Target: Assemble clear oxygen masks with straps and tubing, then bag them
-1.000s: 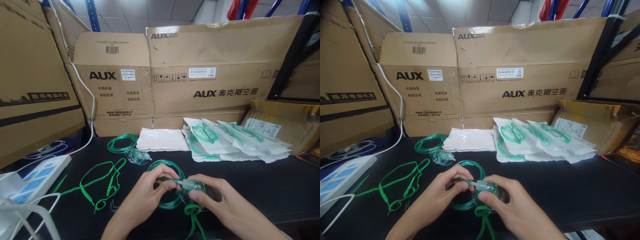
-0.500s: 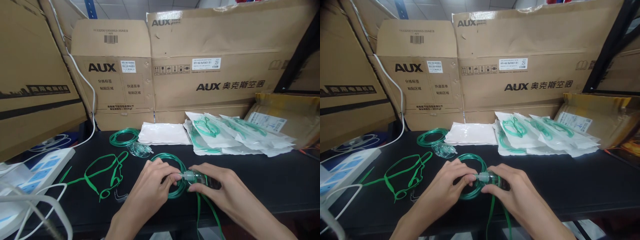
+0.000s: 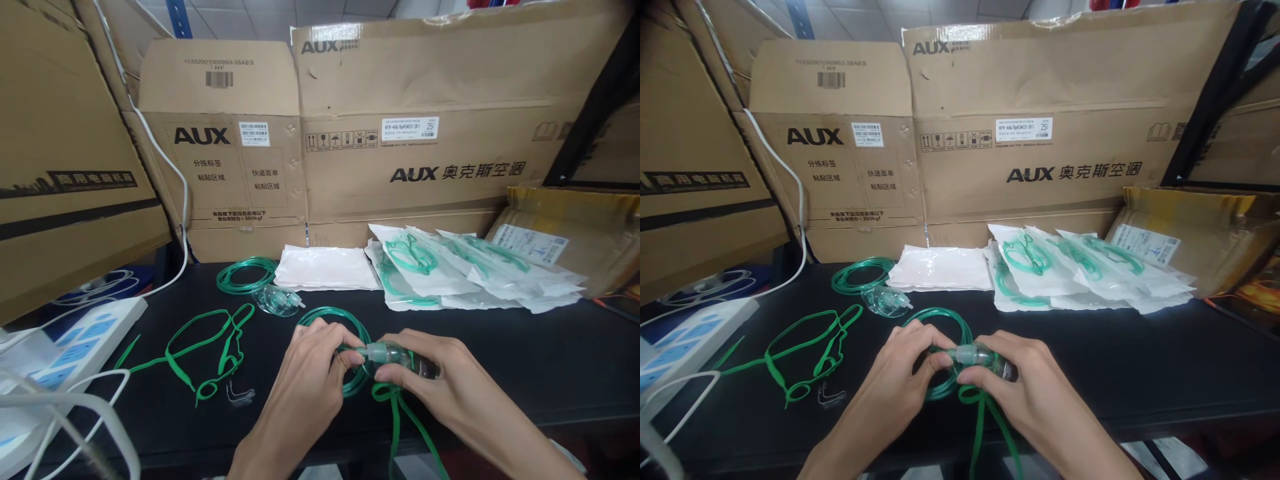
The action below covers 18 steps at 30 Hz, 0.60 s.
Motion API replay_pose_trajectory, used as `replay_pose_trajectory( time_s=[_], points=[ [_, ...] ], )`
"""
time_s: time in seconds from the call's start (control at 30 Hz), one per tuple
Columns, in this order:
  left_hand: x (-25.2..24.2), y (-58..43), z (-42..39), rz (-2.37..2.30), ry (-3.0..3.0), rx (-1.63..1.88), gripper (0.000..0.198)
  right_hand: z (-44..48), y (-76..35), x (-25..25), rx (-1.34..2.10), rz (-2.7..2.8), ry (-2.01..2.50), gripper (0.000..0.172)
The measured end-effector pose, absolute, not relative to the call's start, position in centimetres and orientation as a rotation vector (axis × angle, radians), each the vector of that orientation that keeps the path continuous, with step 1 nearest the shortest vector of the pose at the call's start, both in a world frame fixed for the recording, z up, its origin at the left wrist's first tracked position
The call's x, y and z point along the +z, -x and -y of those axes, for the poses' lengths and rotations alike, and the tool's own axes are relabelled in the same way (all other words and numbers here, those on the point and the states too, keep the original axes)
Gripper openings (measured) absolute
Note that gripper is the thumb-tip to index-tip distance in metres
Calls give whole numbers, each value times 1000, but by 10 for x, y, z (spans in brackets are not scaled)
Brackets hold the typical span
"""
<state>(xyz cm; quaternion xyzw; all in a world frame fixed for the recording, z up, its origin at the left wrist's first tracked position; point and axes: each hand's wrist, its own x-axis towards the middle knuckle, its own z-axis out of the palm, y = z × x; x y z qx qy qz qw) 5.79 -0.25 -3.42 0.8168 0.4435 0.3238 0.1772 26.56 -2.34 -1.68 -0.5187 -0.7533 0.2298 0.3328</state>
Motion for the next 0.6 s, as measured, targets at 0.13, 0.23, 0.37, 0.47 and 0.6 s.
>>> replay_pose_trajectory(
  time_s=[0.13,0.23,0.37,0.47,0.6],
  points=[
    [-37,-60,2,-1261,-2344,955,19,23,-264,-18,796,1877,1385,31],
    [-39,-63,2,-1263,-2385,984,20,21,-264,-21,940,1827,1410,39],
    [-40,-63,1,-1257,-2457,987,22,18,-265,-28,1078,1801,1391,46],
    [-38,-62,0,-1243,-2493,980,21,15,-268,-29,1135,1798,1359,46],
    [-36,-62,-1,-1240,-2467,1020,18,13,-273,-28,1175,1782,1303,50]
  ],
)
